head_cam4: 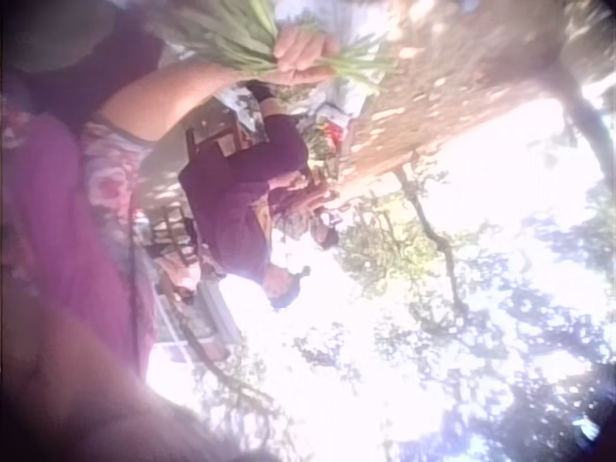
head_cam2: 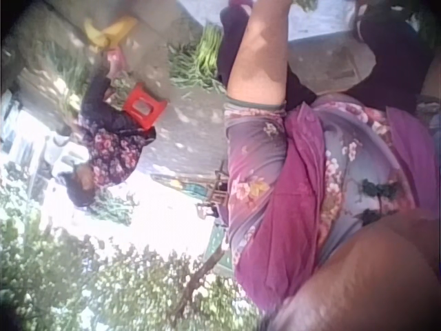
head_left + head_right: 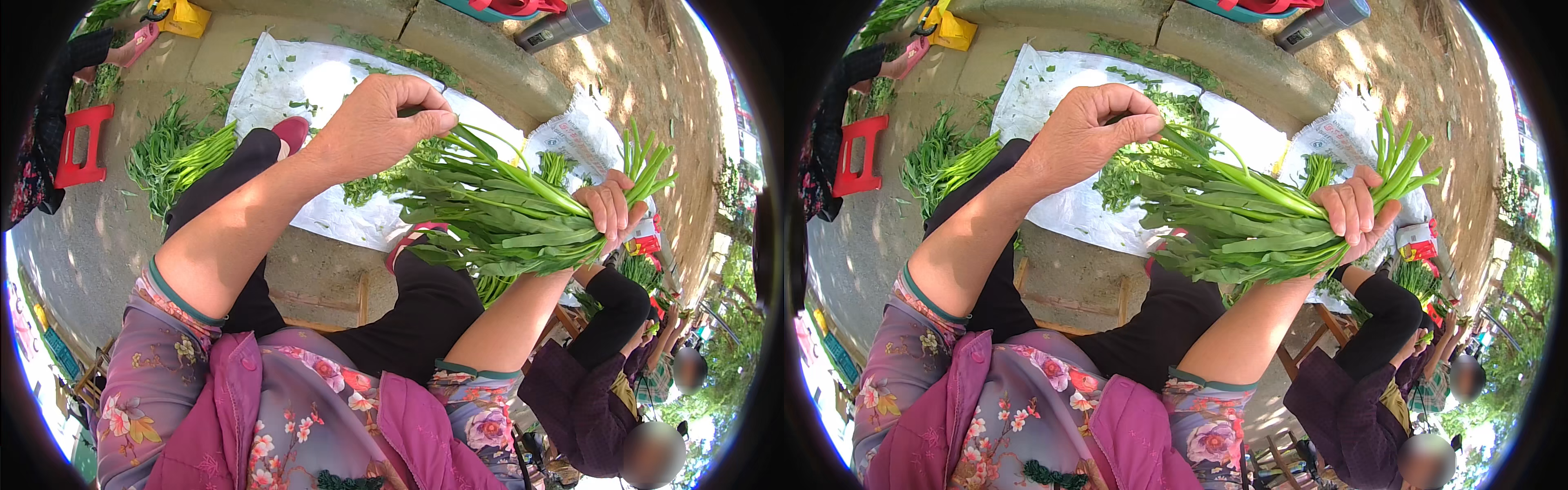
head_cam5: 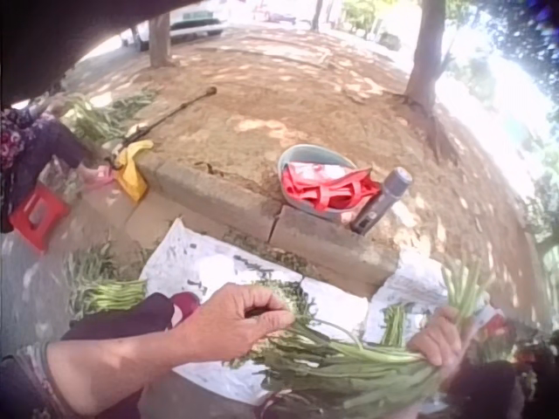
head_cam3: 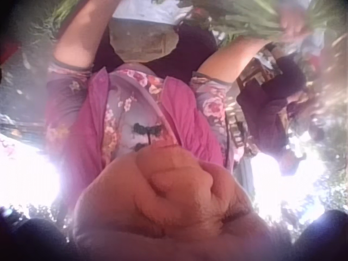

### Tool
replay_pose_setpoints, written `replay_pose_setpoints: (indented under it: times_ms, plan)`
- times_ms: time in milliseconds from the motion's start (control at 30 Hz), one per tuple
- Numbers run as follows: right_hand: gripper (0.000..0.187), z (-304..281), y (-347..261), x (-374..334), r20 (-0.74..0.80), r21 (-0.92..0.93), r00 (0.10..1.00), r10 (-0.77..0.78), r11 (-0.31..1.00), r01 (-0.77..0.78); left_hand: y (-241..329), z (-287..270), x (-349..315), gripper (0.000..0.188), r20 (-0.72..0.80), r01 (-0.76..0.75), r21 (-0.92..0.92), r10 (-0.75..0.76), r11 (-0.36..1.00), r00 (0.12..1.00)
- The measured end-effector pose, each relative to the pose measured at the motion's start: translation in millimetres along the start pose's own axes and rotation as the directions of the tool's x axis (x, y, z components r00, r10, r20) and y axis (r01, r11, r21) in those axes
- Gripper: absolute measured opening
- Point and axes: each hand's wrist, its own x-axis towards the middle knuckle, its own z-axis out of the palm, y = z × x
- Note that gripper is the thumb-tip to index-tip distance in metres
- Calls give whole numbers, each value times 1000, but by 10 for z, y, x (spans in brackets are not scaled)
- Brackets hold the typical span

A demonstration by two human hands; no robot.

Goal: The person picks through a bunch of green leafy vegetables by hand, removing the stems and placing the cleaned pieces onto a white sheet on the ground while seated outdoors.

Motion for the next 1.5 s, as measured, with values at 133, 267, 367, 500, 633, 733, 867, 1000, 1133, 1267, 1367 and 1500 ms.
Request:
replay_pose_setpoints:
  times_ms: [133,267,367,500,633,733,867,1000,1133,1267,1367,1500]
  plan:
    - [34,-19,-11,6,12,10,1000,14,1000,-14,-78,48,11,14,-23,-13,-6,12,1000,1000]
    - [35,-40,-25,-9,-7,4,1000,-2,1000,3,-177,140,8,14,-145,-425,535,575,730,805]
    - [33,-30,0,-22,-44,24,999,-32,999,33,-49,192,-70,20,-34,-558,551,685,621,728]
    - [35,-54,42,2,-55,53,998,-28,998,31,-96,287,-153,24,140,-602,413,606,683,783]
    - [37,-60,29,-8,-86,91,996,-31,995,38,-185,346,-134,19,160,-532,533,539,658,827]
    - [36,-72,10,-4,-132,39,990,-43,998,49,-150,325,-149,13,136,-372,372,346,851,928]
    - [33,-64,-40,-10,-197,-61,979,-59,997,48,-80,298,-117,8,133,-99,73,89,992,987]
    - [34,-93,-55,9,-197,-145,978,-75,988,47,-37,277,-136,10,168,67,-63,-55,996,984]
    - [31,-70,-42,11,-193,-209,967,-168,970,127,-75,341,-184,12,188,-107,19,101,994,977]
    - [25,-64,-21,-10,-149,-157,959,-239,964,216,-102,352,-193,16,204,-261,106,236,960,950]
    - [24,-47,-2,-5,-118,-123,955,-271,959,257,-141,381,-220,18,215,-315,59,296,947,931]
    - [20,-27,23,2,-109,-88,946,-305,951,297,-177,448,-271,19,199,-360,58,343,931,918]
